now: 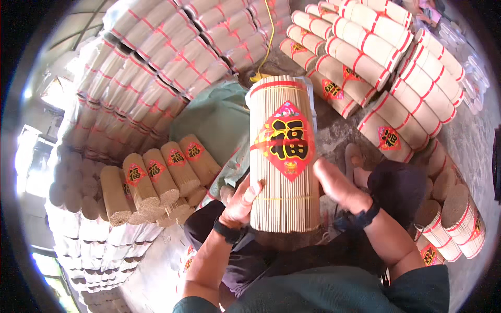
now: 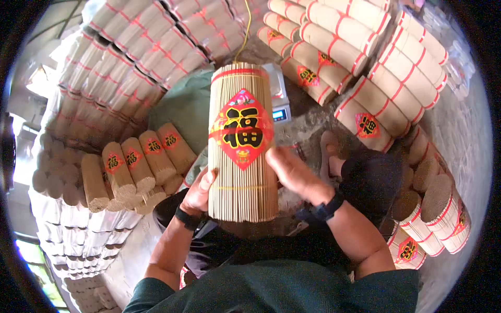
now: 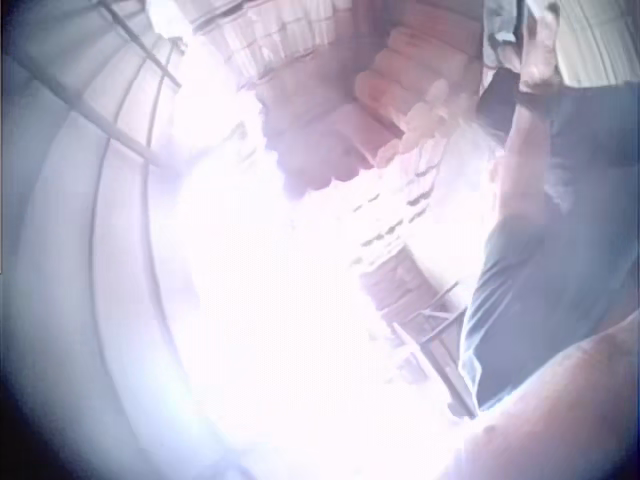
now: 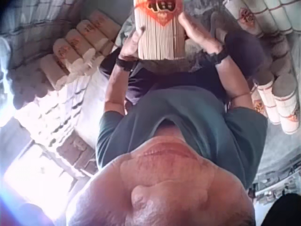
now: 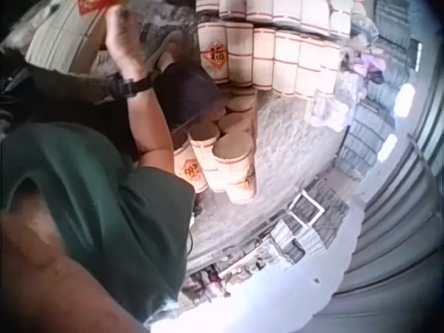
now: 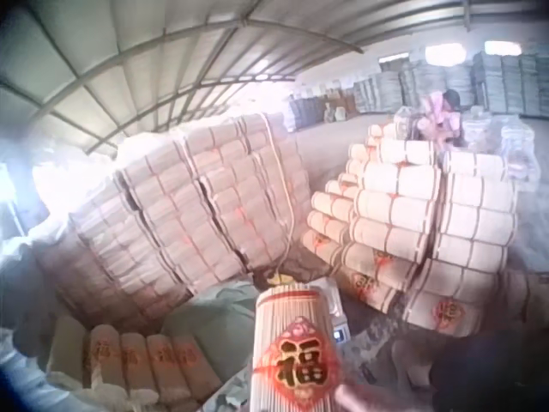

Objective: Weighing bundles of bamboo sticks on a digital scale and applying decorative labels.

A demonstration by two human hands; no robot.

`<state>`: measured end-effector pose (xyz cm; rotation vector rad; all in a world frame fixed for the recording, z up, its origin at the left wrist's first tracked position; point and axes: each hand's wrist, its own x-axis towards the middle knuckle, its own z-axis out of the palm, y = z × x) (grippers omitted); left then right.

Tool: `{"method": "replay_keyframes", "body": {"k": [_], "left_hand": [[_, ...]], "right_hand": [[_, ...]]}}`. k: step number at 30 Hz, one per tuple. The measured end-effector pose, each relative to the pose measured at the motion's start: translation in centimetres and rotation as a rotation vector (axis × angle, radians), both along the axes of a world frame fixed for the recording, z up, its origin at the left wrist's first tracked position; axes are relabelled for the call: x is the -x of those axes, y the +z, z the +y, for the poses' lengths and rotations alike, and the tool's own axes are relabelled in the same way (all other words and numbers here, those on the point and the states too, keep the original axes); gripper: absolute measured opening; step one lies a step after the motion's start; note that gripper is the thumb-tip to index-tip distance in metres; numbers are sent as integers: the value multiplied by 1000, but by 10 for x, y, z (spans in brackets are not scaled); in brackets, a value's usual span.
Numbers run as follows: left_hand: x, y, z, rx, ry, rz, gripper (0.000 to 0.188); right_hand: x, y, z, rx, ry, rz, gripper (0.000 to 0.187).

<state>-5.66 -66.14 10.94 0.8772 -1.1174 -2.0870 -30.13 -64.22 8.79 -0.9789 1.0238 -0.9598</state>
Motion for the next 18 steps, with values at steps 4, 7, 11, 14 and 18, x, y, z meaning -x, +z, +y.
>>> {"method": "replay_keyframes", "body": {"k": [4,7,11,14,18], "left_hand": [[27,34,14,123,-27,-21,106],[30,46,7,188,2,37,91],[-2,-26,23,-237,208,738,51],[33,-37,27,-120,13,844,64],[64,-10,9,-1004,160,1394,70]], "right_hand": [[13,11,-24,-45,-32,-742,75],[18,26,-24,18,-78,-932,71],[2,64,-26,173,-118,-1134,71],[-2,83,-29,216,-144,-1174,75],[-9,95,-27,366,-139,-998,86]]}}
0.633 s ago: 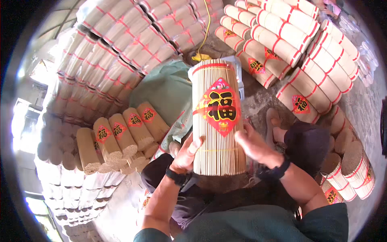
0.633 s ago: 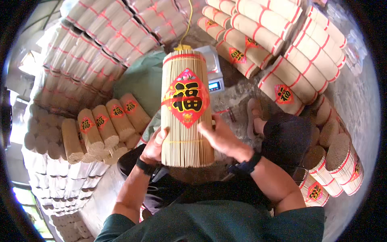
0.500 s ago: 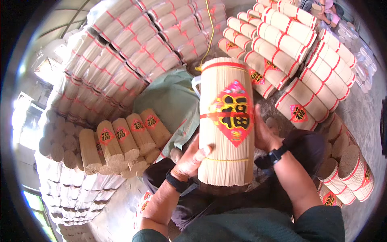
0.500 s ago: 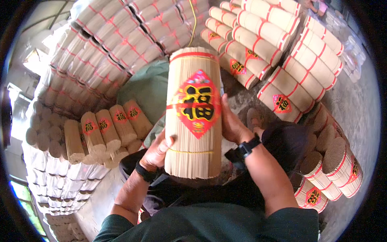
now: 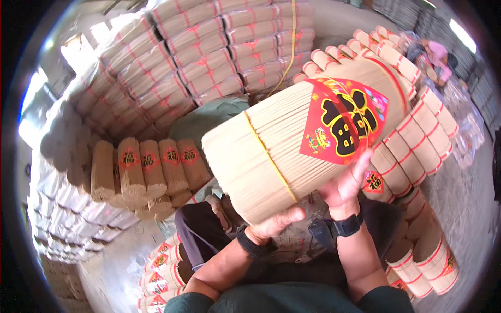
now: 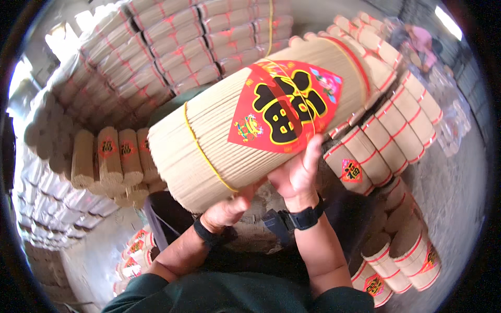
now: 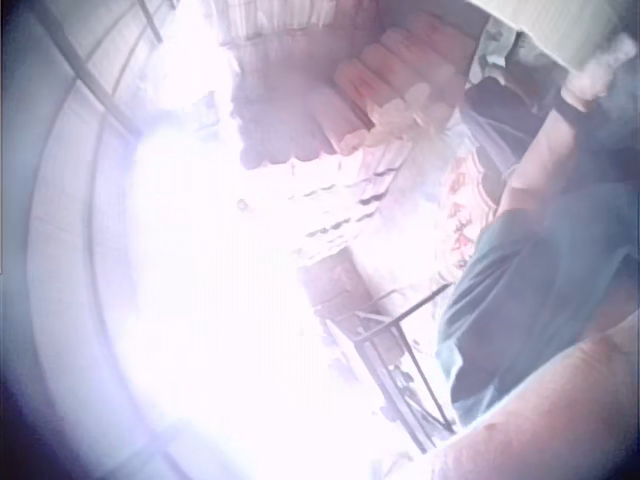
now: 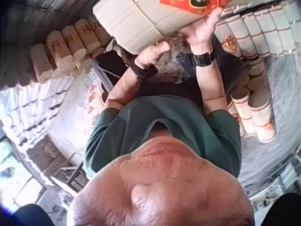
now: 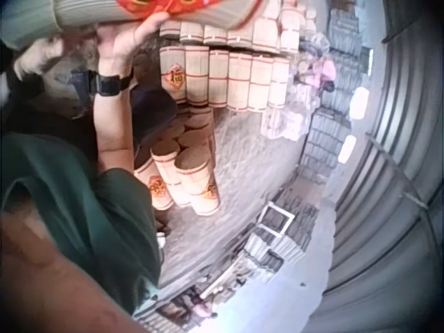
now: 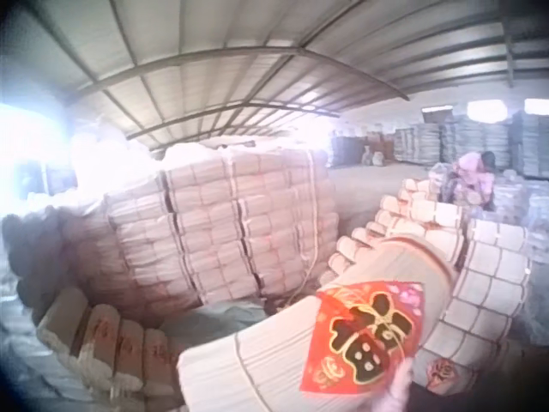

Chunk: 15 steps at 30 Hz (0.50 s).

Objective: Weighing bundles of bamboo sticks on a digital scale and applying decorative labels.

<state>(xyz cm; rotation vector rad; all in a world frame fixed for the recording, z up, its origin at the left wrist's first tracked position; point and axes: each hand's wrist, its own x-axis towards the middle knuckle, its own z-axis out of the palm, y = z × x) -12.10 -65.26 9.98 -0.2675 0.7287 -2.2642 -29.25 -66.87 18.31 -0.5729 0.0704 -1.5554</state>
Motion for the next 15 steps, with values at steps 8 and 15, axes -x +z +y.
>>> {"method": "replay_keyframes", "body": {"k": [8,15], "left_hand": [[6,70,-33,812,635,-729,99],[-47,20,-77,455,266,-621,93]], "right_hand": [[-2,-37,20,106,-205,658,105],[69,-57,-31,216,182,1221,71]]}}
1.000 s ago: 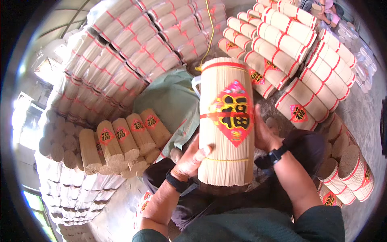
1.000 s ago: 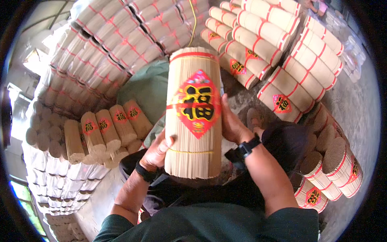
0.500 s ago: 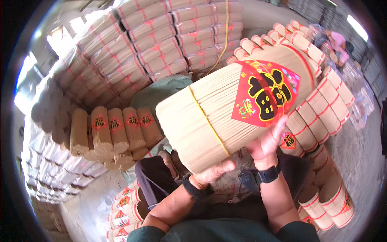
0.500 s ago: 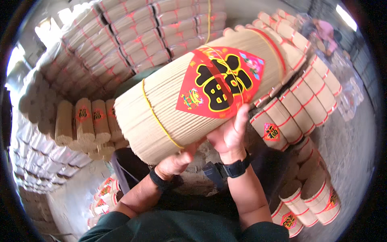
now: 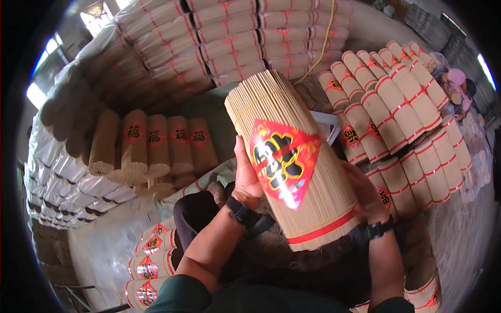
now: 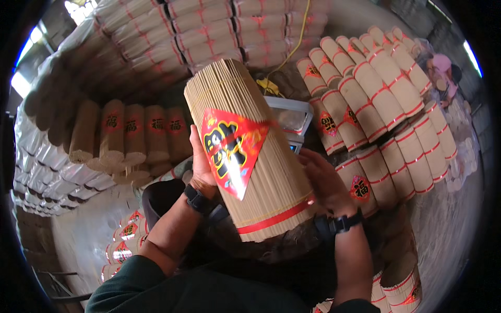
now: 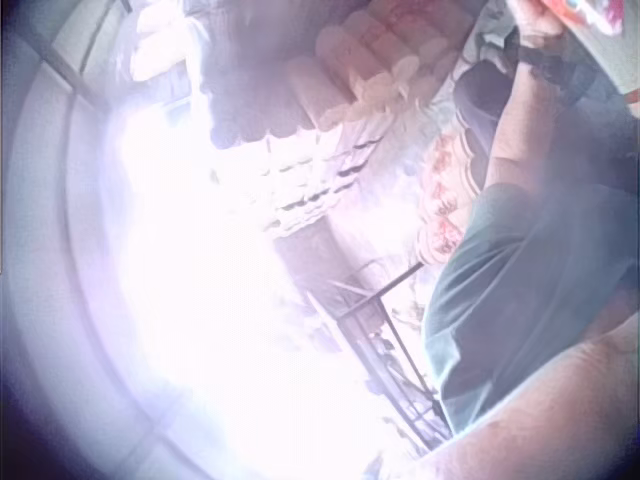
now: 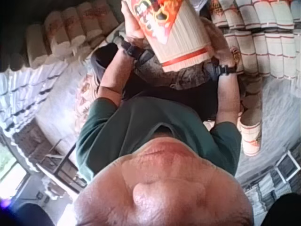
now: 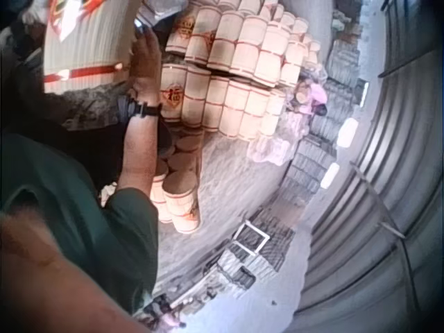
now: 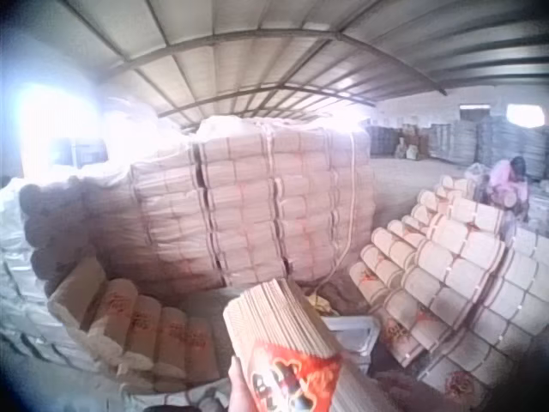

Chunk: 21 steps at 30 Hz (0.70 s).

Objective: Weighing bundles of bamboo sticks on a digital scale and applying decorative labels.

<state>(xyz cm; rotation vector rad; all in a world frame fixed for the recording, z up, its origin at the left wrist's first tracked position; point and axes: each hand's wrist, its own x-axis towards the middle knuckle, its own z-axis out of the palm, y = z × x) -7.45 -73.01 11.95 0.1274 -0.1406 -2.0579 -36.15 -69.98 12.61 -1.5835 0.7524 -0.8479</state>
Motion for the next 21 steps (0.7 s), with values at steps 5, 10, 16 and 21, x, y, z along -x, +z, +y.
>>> {"method": "replay_keyframes", "body": {"k": [5,10,16,21], "left_hand": [[7,-50,-14,-48,-179,-261,97],[21,-60,-43,49,-235,-577,84],[23,-114,-74,85,-285,-836,86],[30,-160,-95,5,-329,-885,78]], "right_hand": [[-39,-19,-36,-458,69,-316,77],[-42,-76,-47,-612,-56,-423,77],[-52,-130,-63,-641,-262,-367,70],[-51,-170,-75,-734,-260,-365,71]]}}
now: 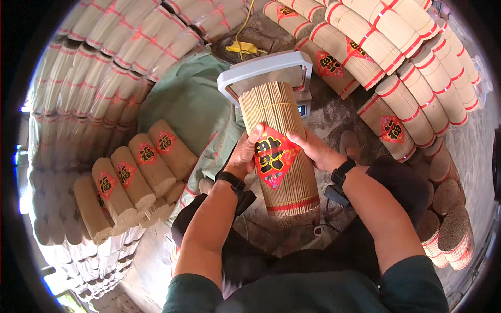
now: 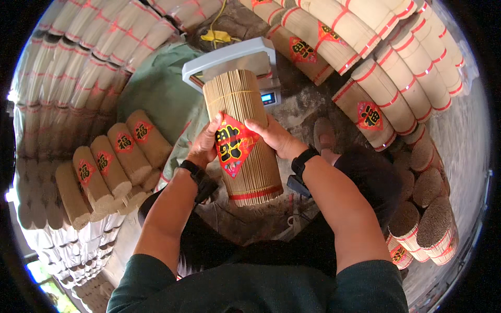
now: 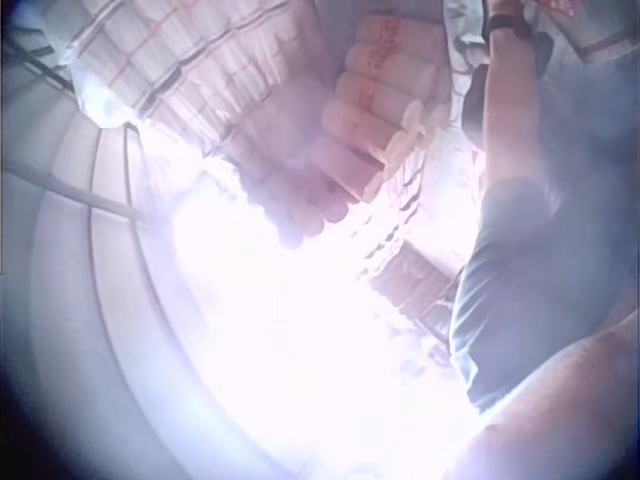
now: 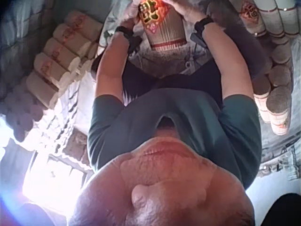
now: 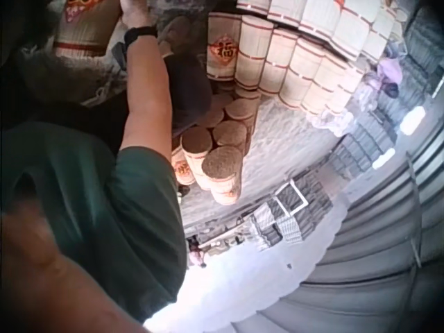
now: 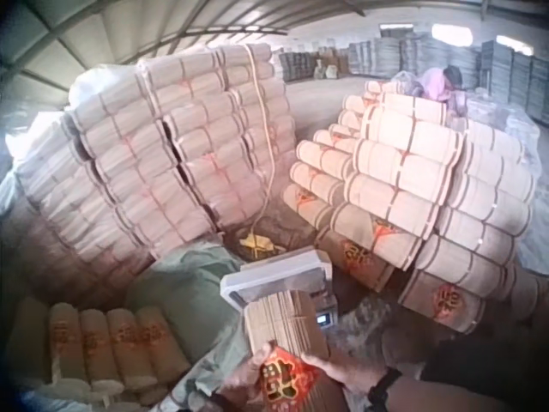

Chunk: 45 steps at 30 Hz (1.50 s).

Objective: Weighing bundles of bamboo sticks on a digital scale and applying decorative labels.

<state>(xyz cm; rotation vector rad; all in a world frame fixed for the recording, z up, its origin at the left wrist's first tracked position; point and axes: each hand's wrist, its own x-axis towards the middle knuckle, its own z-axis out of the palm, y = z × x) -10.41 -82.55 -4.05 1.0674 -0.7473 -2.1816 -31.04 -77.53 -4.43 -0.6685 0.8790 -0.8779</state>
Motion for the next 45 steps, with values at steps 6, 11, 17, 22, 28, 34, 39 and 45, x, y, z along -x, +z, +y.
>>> {"method": "replay_keyframes", "body": {"k": [6,11,17,22,28,34,39,45], "left_hand": [[5,-42,-33,-11,59,-19,73],[4,-53,-56,-33,101,-43,71],[4,-65,-61,-37,112,-76,73],[5,-63,-52,-40,70,-28,74],[-2,-71,-48,-21,86,-61,79],[0,-74,-49,-24,79,-129,77],[-6,-81,-50,-36,89,-106,76],[1,-70,-46,-13,116,-115,77]], "right_hand": [[-1,-20,-33,38,-120,0,64],[-5,-26,-52,5,-168,24,63],[-9,-34,-57,-26,-203,26,62],[-10,-35,-49,15,-190,35,56],[-18,-46,-44,0,-215,10,53],[-18,-51,-43,-86,-229,18,53],[-20,-40,-43,-98,-174,0,54],[-15,-39,-44,-110,-150,15,53]]}}
